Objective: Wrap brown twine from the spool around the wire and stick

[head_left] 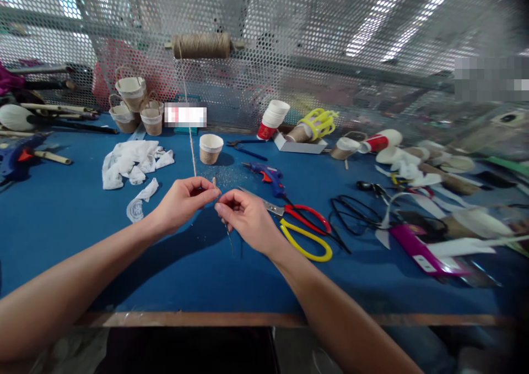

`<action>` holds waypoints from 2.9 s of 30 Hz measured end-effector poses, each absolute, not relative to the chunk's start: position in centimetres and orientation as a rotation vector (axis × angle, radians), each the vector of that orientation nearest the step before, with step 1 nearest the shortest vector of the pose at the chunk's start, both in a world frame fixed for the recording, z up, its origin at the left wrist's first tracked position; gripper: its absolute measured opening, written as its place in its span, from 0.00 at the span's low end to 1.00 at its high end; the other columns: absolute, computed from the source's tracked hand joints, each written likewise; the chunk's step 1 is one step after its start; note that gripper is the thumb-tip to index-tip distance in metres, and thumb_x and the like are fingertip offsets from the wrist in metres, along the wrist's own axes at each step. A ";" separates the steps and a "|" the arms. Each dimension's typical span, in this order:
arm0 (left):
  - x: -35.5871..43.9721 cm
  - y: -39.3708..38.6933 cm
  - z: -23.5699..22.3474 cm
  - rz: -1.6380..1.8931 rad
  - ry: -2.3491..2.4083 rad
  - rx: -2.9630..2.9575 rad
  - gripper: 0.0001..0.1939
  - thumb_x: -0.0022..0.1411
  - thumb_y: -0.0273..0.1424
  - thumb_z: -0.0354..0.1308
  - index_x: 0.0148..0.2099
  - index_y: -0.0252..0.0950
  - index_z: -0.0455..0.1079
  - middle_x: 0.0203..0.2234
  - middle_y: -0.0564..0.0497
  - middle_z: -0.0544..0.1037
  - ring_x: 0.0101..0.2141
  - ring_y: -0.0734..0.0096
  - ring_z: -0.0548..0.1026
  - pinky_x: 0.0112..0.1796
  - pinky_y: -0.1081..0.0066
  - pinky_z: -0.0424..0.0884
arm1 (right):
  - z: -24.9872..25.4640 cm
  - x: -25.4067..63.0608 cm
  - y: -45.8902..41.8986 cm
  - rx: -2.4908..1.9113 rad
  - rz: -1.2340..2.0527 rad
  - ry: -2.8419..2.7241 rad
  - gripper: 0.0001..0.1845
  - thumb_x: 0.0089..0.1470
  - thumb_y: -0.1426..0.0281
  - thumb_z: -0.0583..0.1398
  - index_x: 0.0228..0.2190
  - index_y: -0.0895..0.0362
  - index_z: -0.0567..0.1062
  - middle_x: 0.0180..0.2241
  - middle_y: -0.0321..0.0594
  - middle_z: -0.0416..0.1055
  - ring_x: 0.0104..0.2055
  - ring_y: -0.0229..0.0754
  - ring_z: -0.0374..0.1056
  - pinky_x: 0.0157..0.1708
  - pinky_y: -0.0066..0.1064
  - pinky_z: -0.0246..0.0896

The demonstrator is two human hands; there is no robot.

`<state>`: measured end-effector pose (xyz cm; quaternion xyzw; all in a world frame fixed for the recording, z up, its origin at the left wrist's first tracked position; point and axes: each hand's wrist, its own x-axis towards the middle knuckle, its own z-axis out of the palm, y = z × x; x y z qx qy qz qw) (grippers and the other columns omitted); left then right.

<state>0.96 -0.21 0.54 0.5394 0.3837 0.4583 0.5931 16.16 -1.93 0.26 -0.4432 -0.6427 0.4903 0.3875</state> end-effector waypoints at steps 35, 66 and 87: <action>1.4 -0.6 1.0 1.070 1.028 1.256 0.06 0.47 0.27 0.60 0.23 0.32 0.66 0.19 0.56 0.68 0.20 0.83 0.62 0.22 0.78 0.57 | 0.2 15.9 -2.3 -1.167 1.067 -1.692 0.07 0.49 0.67 0.56 0.25 0.58 0.65 0.19 0.31 0.62 0.18 0.30 0.58 0.18 0.25 0.57; 0.2 0.2 0.4 0.978 0.710 1.258 0.07 0.48 0.31 0.61 0.27 0.31 0.68 0.21 0.54 0.70 0.21 0.82 0.62 0.23 0.76 0.58 | 0.8 16.4 -1.9 -0.926 1.542 -1.536 0.08 0.46 0.67 0.60 0.24 0.57 0.64 0.18 0.30 0.62 0.18 0.30 0.59 0.18 0.24 0.56; 0.0 0.1 0.7 0.935 0.716 1.251 0.06 0.49 0.30 0.60 0.29 0.31 0.71 0.30 0.51 0.74 0.28 0.79 0.68 0.28 0.76 0.62 | 0.4 16.5 -1.6 -0.836 1.677 -1.329 0.09 0.44 0.68 0.61 0.23 0.58 0.66 0.17 0.29 0.63 0.16 0.28 0.59 0.15 0.21 0.53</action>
